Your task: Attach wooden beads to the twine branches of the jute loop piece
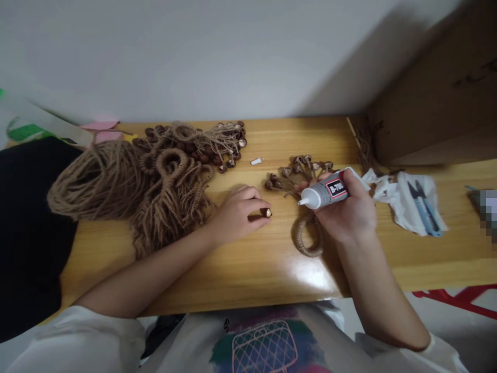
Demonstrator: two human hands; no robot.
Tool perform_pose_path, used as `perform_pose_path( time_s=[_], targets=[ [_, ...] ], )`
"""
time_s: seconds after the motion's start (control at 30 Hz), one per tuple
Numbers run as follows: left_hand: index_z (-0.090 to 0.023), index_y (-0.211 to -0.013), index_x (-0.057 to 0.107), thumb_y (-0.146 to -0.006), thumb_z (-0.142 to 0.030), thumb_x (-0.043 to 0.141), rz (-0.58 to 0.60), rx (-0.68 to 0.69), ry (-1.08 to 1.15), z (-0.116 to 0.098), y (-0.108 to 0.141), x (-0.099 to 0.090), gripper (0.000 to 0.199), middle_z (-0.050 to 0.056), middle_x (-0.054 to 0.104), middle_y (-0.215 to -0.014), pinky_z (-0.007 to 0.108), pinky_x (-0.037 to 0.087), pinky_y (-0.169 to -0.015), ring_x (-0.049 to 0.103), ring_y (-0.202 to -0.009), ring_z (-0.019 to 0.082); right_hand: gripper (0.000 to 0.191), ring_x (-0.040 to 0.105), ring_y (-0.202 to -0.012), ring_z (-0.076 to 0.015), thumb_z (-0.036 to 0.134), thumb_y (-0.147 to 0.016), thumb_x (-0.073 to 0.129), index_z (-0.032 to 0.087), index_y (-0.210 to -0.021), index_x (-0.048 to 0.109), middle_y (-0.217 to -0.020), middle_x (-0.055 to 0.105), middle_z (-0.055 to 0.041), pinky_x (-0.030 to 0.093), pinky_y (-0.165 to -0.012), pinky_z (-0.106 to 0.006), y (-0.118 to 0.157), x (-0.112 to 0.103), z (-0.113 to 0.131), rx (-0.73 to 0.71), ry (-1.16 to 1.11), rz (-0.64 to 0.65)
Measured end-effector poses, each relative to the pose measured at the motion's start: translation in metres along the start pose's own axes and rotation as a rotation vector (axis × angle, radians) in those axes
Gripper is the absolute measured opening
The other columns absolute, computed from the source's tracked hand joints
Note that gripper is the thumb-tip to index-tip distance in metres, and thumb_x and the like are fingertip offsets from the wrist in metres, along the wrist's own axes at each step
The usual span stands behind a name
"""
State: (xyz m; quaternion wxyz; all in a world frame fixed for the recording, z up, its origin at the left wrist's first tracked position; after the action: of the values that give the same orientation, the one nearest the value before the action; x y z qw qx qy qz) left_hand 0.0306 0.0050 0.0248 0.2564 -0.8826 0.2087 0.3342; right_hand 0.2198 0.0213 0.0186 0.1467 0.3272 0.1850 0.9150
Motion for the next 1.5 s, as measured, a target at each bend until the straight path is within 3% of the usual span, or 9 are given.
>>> perform_pose_path(
  time_s=[0.23,0.47,0.57,0.7,0.93,1.07,1.2,1.37,1.5],
  targets=[
    [-0.017,-0.094,0.071,-0.075,-0.030,0.078,0.039,-0.070,0.014,0.001,0.000,0.000,0.023,0.005,0.064,-0.088,0.034,0.049,-0.076,0.060,-0.083,0.019,0.051,0.065,-0.057,-0.0172,0.037,-0.098,0.028,0.019,-0.062,0.060,-0.056,0.064,-0.0024,0.060,-0.073,-0.040,0.006,0.004,0.002,0.056,0.038,-0.063],
    [-0.016,-0.094,0.068,-0.087,-0.022,0.060,-0.152,-0.235,0.110,0.004,-0.001,-0.017,0.012,0.004,0.062,-0.089,0.025,0.050,-0.067,0.060,-0.076,0.014,0.035,0.070,-0.065,-0.0195,0.044,-0.087,0.054,0.019,-0.064,0.063,-0.061,0.067,-0.0019,0.060,-0.073,-0.035,0.004,0.004,-0.002,0.078,-0.021,0.085],
    [-0.015,-0.101,0.065,-0.086,-0.017,0.056,-0.174,-0.327,-0.063,0.007,-0.014,-0.028,0.018,0.007,0.063,-0.096,0.028,0.052,-0.069,0.060,-0.073,0.014,0.036,0.070,-0.067,-0.0204,0.045,-0.083,0.059,0.018,-0.061,0.064,-0.061,0.068,-0.0042,0.060,-0.076,-0.036,0.003,0.006,-0.004,0.105,-0.052,0.122],
    [-0.014,-0.103,0.065,-0.086,-0.016,0.056,-0.071,-0.356,-0.430,0.011,-0.046,-0.033,0.019,0.011,0.065,-0.099,0.038,0.050,-0.084,0.062,-0.092,0.024,0.036,0.071,-0.074,-0.0225,0.051,-0.077,0.065,0.018,-0.062,0.065,-0.062,0.069,-0.0056,0.059,-0.082,-0.036,0.004,0.012,-0.006,0.120,-0.058,0.234],
    [-0.016,-0.079,0.067,-0.086,-0.018,0.057,-0.013,-0.356,-0.662,0.027,-0.074,-0.024,0.012,0.010,0.065,-0.085,0.034,0.048,-0.072,0.062,-0.085,0.025,0.039,0.070,-0.070,-0.0209,0.050,-0.083,0.058,0.018,-0.061,0.065,-0.061,0.068,-0.0060,0.058,-0.081,-0.036,0.004,0.014,-0.008,0.146,-0.063,0.235],
    [-0.017,-0.080,0.066,-0.087,-0.020,0.058,-0.050,-0.333,-0.604,0.023,-0.062,-0.031,0.011,0.009,0.067,-0.082,0.033,0.046,-0.072,0.061,-0.082,0.024,0.043,0.070,-0.070,-0.0219,0.044,-0.091,0.046,0.020,-0.059,0.063,-0.057,0.066,-0.0048,0.058,-0.080,-0.040,0.006,0.016,-0.004,0.155,-0.060,0.179],
    [-0.016,-0.082,0.065,-0.087,-0.021,0.060,-0.083,-0.273,-0.556,0.001,-0.037,-0.040,0.009,0.008,0.069,-0.082,0.032,0.046,-0.072,0.062,-0.081,0.023,0.044,0.069,-0.066,-0.0207,0.043,-0.091,0.046,0.020,-0.056,0.060,-0.056,0.065,-0.0038,0.058,-0.081,-0.039,0.008,0.017,-0.001,0.138,-0.065,0.145],
    [-0.016,-0.088,0.064,-0.090,-0.020,0.058,-0.262,-0.081,-0.370,-0.042,-0.005,-0.045,0.007,0.004,0.069,-0.081,0.027,0.048,-0.070,0.063,-0.075,0.016,0.043,0.070,-0.071,-0.0210,0.044,-0.091,0.046,0.020,-0.058,0.061,-0.058,0.067,-0.0057,0.058,-0.081,-0.038,0.007,0.017,-0.002,0.124,-0.051,0.159],
    [-0.016,-0.092,0.063,-0.089,-0.015,0.061,-0.428,-0.024,-0.231,-0.057,0.013,-0.042,0.004,0.003,0.069,-0.083,0.024,0.052,-0.071,0.065,-0.077,0.013,0.044,0.070,-0.070,-0.0201,0.044,-0.091,0.043,0.021,-0.058,0.061,-0.057,0.066,-0.0039,0.059,-0.077,-0.038,0.004,0.013,-0.003,0.084,-0.028,0.163]
  ],
)
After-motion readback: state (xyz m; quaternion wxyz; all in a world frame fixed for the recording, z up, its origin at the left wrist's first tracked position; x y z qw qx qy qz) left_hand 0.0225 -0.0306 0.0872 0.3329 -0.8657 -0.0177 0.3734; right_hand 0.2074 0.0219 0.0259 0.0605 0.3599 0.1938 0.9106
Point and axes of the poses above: each hand's wrist, its own y-axis away from the middle knuckle, its own x-axis out of the palm, z = x × y, the point moved 6 cm from there along -y, towards the middle knuckle
